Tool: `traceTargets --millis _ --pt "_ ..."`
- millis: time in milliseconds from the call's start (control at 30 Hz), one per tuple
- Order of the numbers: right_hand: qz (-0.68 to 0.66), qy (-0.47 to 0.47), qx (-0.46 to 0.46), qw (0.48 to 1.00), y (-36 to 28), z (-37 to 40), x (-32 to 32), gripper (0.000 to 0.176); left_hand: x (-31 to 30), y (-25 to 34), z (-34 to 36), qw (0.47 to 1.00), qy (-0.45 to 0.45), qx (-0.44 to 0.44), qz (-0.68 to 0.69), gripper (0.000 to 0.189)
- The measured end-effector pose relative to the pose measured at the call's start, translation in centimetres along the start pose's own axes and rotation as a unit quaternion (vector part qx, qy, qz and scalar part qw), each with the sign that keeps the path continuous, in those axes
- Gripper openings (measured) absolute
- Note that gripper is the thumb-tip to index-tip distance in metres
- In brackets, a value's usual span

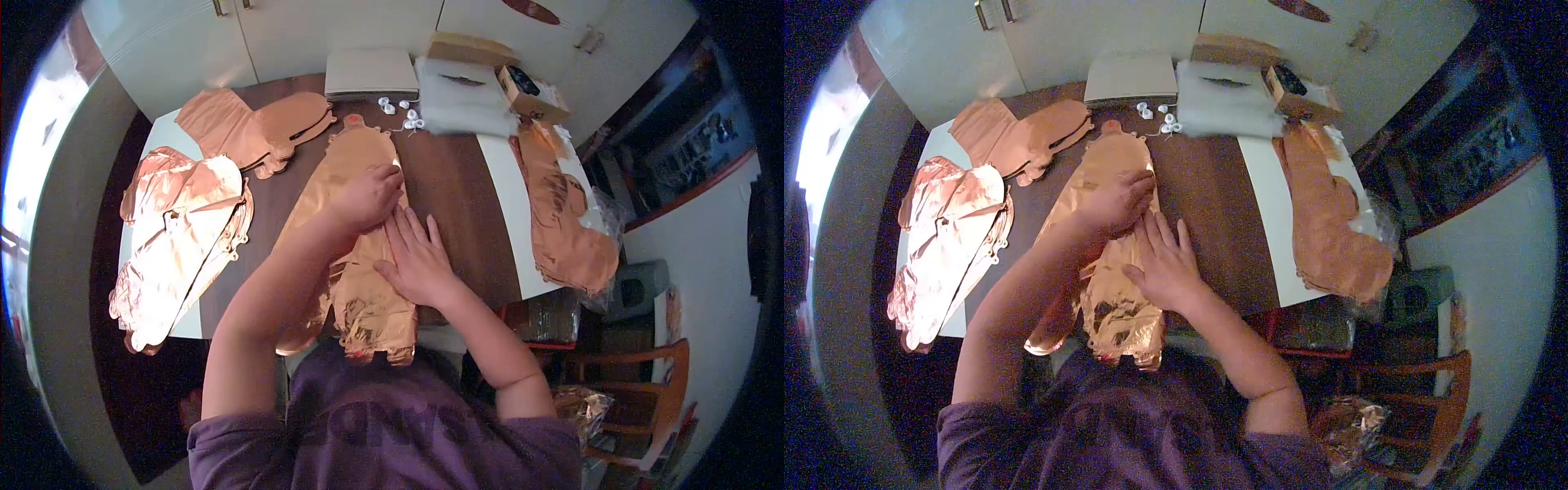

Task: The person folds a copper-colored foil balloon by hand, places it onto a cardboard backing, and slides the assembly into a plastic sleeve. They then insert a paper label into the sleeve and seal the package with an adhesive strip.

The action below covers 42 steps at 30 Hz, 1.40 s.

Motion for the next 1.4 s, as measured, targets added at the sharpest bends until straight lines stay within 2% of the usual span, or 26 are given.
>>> traceTargets --millis 133,233,333,433,533,633,733,1100,1233,1333,1400 --pt "-0.015 0.003 0.003 1.0 -0.1 -0.1 -0.3 0.08 0.2 -1.0 -0.2 0.995 0.083 0.05 0.003 0.03" --pt "-0.016 -0.002 0.003 1.0 -0.1 -0.1 -0.4 0.079 1.1 -2.2 -0.2 0.993 0.08 0.08 -0.039 0.029" --pt "-0.012 -0.005 0.002 1.0 -0.2 -0.1 -0.5 0.079 1.3 -3.0 -0.7 0.999 0.048 0.003 -0.003 0.028" --pt "-0.013 0.015 -0.008 1.0 -0.1 0.0 -0.3 0.078 0.8 -2.9 -1.0 0.999 0.049 -0.024 -0.001 0.028" --pt "-0.017 0.029 -0.015 0.999 0.0 0.1 -0.4 0.079 0.3 -2.7 -1.0 0.998 0.014 -0.061 0.031 0.038" --pt "-0.015 0.025 -0.022 0.999 -0.1 0.2 -0.4 0.079 0.2 -2.5 -0.9 0.996 0.09 -0.023 0.021 0.03" --pt "-0.015 0.03 -0.028 0.999 -0.1 0.1 -0.2 0.079 0.3 -2.7 -1.1 0.997 0.048 -0.051 0.044 0.031" --pt "-0.01 0.023 -0.029 0.999 -0.1 0.2 -0.2 0.08 0.5 -2.4 -1.1 1.0 0.02 -0.023 0.004 0.041" --pt "-0.015 0.007 -0.022 1.0 -0.5 0.4 -0.6 0.08 0.3 -2.0 -1.0 0.999 0.039 -0.008 -0.023 0.044" --pt "-0.013 -0.021 -0.027 0.999 -1.5 1.2 -1.1 0.081 0.3 -1.9 -1.1 0.999 0.0 0.007 -0.036 0.046" --pt "-0.016 -0.031 -0.031 0.999 -1.9 2.1 -1.1 0.081 -0.2 -1.6 -1.2 0.999 -0.013 -0.027 -0.026 0.045"
Point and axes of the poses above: each hand's wrist, its own z-axis away from the middle knuckle, its own x-axis out of the palm, y = z × x, the point moved 5 cm from there along -z, towards the middle knuckle, and after that the axes turned 15 degrees about y, right-handed, at the moved point
